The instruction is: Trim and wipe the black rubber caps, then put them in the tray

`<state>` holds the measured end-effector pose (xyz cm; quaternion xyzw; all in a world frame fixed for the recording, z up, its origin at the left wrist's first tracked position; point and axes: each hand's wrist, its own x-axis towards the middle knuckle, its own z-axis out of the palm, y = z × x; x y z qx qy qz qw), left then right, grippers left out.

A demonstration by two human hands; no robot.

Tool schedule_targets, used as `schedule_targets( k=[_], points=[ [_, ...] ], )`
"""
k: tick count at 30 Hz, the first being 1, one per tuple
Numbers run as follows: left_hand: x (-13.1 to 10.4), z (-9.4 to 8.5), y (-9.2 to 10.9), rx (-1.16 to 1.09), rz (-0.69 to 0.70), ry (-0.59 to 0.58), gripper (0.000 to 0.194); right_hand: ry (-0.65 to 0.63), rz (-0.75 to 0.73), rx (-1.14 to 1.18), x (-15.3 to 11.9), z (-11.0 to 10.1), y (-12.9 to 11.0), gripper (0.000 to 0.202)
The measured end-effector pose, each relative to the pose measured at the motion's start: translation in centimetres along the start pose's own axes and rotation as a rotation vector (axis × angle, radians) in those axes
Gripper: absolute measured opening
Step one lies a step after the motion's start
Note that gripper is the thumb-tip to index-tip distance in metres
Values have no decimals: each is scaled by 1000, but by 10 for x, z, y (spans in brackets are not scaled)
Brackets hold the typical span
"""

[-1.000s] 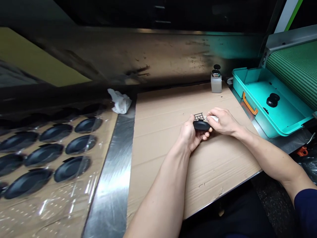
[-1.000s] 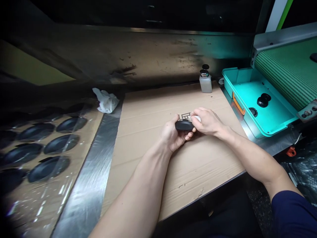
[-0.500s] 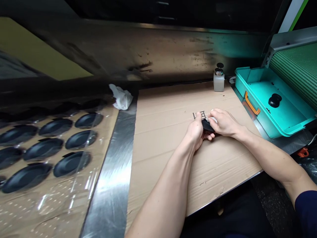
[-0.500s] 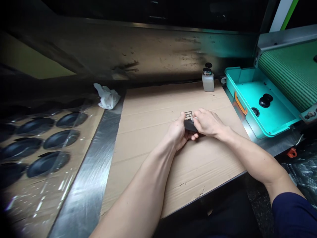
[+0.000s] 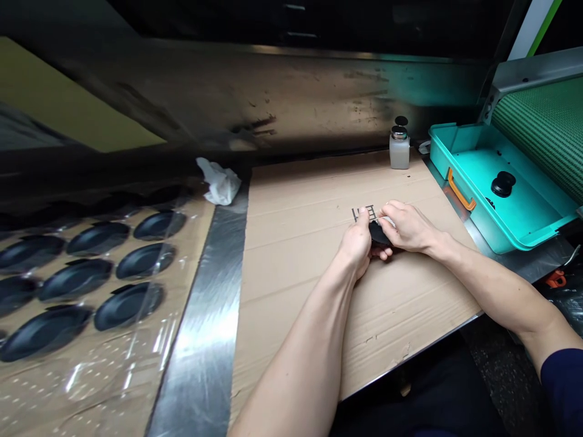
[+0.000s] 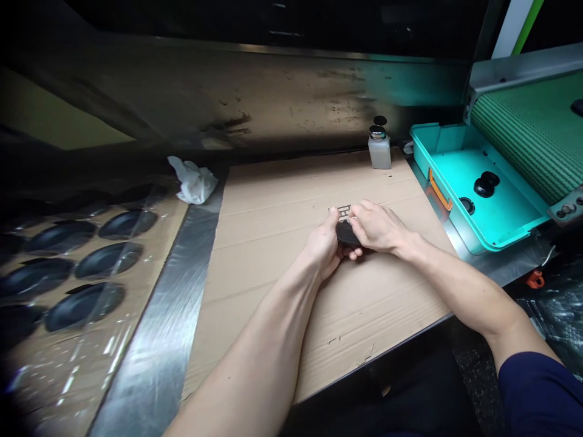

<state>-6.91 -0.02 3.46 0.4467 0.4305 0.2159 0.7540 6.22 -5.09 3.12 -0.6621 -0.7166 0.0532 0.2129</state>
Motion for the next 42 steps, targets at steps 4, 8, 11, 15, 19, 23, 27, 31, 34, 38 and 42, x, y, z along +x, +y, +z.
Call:
schedule_targets(
  k=[4, 8, 11, 15, 19, 23, 27, 31, 34, 38, 42],
  points=[
    [3, -6, -2, -63, 21, -31, 61, 18, -5, 13, -2, -1, 4, 29],
    [5, -20, 0, -222, 28, -177, 73, 144, 112, 15, -5, -11, 14, 28],
    [4, -33, 5, -347, 27, -265, 72, 173, 284, -154, -8, -24, 18, 32],
    [8, -43, 8, -467, 69, -278, 60, 74, 256, -319, -13, -30, 11, 40],
    [16, -45, 5, -537, 135, -263, 47, -88, 175, -318, -14, -19, 7, 37],
    [23, -38, -2, -574, 189, -179, 38, 116, 196, -229, -11, -4, 2, 39],
    [28, -36, -9, -576, 154, -145, 36, 95, -25, -169, -13, 12, -20, 40],
    [28, -40, -9, -581, 123, -137, 36, 67, -33, -249, -11, 16, -26, 39],
    [27, -41, -7, -577, 128, -141, 31, 111, 181, -305, -7, 12, -11, 42],
    [25, -38, -7, -482, 226, -143, 32, 130, 237, -301, -10, 9, 5, 41],
    [18, -32, -11, -152, 597, 145, 67, 82, 224, -299, -14, 10, 7, 37]
  ],
)
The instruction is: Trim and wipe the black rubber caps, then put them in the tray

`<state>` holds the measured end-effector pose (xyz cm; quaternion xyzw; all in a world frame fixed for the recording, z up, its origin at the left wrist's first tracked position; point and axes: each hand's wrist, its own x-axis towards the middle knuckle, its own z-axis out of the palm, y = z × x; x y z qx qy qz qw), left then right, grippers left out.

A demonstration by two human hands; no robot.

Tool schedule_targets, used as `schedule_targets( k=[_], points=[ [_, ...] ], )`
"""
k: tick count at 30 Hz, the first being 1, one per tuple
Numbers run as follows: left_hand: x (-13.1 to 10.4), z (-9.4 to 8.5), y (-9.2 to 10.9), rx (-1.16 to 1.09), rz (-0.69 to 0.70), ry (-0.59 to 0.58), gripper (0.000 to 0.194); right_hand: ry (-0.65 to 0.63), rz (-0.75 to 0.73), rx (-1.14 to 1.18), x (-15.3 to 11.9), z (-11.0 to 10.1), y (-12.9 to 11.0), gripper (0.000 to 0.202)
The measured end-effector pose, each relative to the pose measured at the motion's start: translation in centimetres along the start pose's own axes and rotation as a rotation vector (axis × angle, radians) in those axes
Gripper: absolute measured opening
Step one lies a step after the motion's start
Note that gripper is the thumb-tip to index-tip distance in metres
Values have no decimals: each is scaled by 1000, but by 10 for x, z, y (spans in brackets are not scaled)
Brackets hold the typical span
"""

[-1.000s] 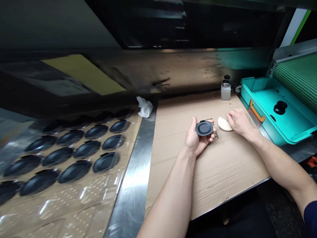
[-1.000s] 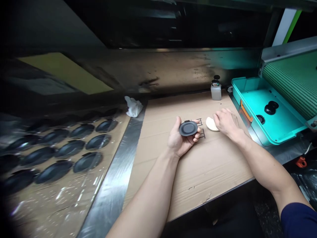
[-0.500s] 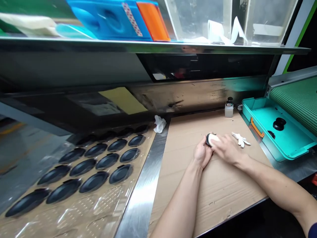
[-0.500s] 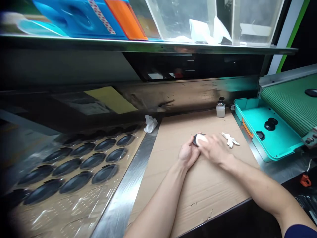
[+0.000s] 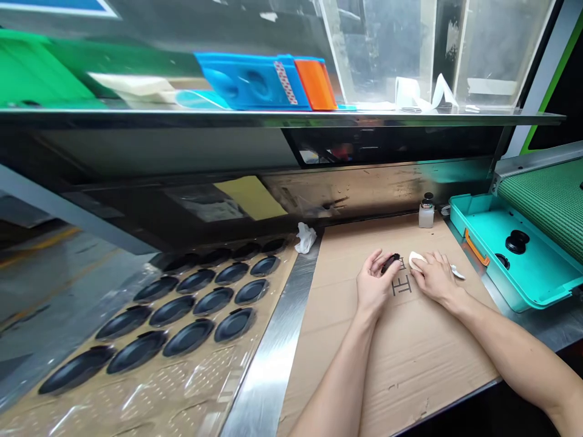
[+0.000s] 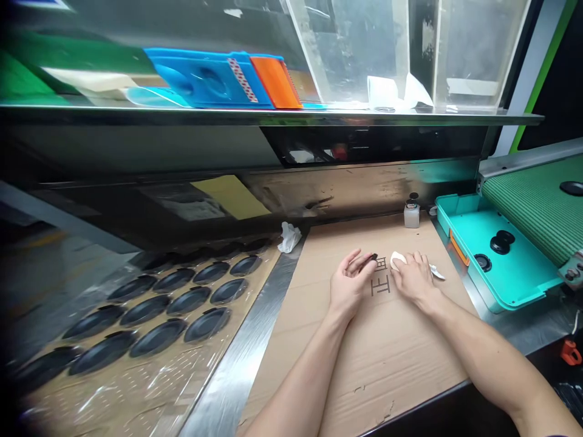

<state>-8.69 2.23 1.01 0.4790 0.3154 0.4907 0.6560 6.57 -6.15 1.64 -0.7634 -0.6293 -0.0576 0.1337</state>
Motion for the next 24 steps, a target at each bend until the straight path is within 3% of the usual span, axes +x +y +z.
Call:
schedule_targets(
  k=[3, 6, 18, 21, 24],
  points=[
    [-11, 5, 3, 318, 342, 36, 87, -26, -10, -3, 0, 1, 0, 37],
    [-21, 9, 7, 455, 503, 38, 93, -25, -4, 1, 1, 0, 1, 37],
    [-27, 15, 11, 418, 573, 110, 99, -38, -10, 8, 2, -3, 1, 37],
    [-22, 10, 7, 427, 569, 92, 83, -30, -21, 5, 1, -3, 2, 36],
    [-13, 1, 4, 665, 431, 62, 32, -22, -61, 15, -1, -2, 4, 36]
  ],
)
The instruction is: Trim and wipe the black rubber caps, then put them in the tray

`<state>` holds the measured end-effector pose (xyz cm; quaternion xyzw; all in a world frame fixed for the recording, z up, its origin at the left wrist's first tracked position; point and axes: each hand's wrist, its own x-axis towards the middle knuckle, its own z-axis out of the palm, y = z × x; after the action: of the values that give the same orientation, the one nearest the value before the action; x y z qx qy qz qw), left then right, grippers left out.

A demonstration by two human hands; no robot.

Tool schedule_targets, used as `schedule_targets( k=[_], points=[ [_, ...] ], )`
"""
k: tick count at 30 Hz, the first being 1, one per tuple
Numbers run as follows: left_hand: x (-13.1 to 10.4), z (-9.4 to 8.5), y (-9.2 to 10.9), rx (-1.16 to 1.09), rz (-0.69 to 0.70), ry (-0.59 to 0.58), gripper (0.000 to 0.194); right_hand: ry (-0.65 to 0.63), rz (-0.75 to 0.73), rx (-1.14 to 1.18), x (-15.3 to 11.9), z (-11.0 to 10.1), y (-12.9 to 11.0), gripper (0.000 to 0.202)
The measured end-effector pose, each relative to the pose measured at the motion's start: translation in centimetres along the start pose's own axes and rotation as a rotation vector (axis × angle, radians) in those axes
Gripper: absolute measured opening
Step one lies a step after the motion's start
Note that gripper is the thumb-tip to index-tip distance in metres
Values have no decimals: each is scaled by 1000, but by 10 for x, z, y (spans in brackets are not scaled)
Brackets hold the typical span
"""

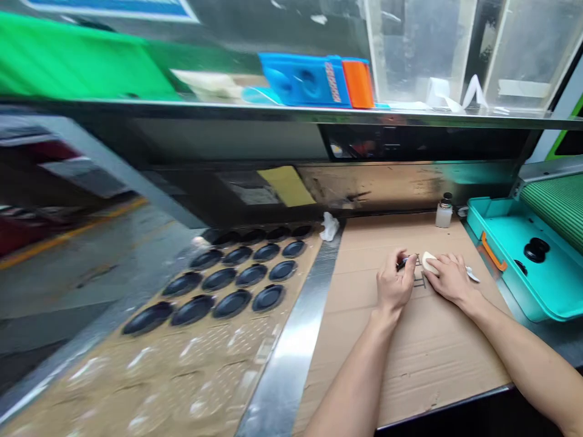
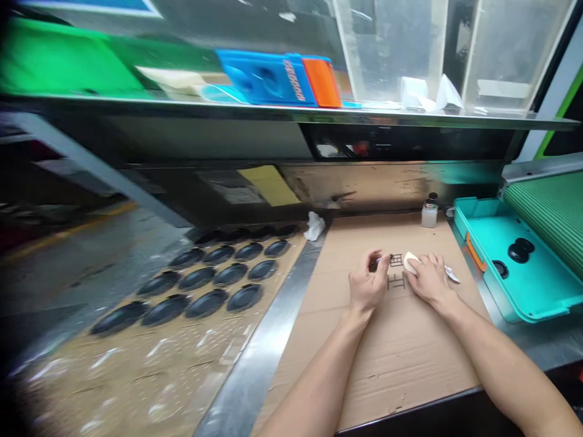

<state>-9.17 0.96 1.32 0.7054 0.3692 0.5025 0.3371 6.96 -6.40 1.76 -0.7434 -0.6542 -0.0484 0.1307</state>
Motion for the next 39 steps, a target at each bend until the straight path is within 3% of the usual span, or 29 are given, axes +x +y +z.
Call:
schedule_targets(
  k=[1, 4, 7, 12, 16, 21, 25, 28, 34, 39],
  points=[
    [2, -1, -3, 137, -40, -64, 27, 0, -17, 5, -1, 1, 1, 37],
    [8, -3, -11, 535, -90, -214, 36, 7, -59, 1, -1, 6, 5, 38],
    [9, -3, -11, 685, -82, -260, 40, 17, -74, -24, 2, 10, 10, 40],
    [1, -9, 1, 664, -42, -402, 58, 68, 49, -97, 7, 5, 20, 44],
    [-5, -15, 9, 657, -55, -518, 45, 64, 182, -166, 10, 2, 31, 48],
    [-15, -31, 7, 612, -63, -511, 40, -9, 218, -174, 14, 2, 37, 50],
    [-19, -51, -12, 569, -18, -466, 46, -20, 252, -170, 14, -1, 35, 43],
    [-3, -65, -39, 555, -9, -403, 52, -24, 286, -153, 14, -3, 37, 35],
    [58, -79, -93, 509, -59, -217, 71, -26, 377, -41, 18, -4, 43, 30],
    [99, -75, -116, 605, -99, -272, 77, -26, 433, 74, 21, 1, 33, 31]
  ],
)
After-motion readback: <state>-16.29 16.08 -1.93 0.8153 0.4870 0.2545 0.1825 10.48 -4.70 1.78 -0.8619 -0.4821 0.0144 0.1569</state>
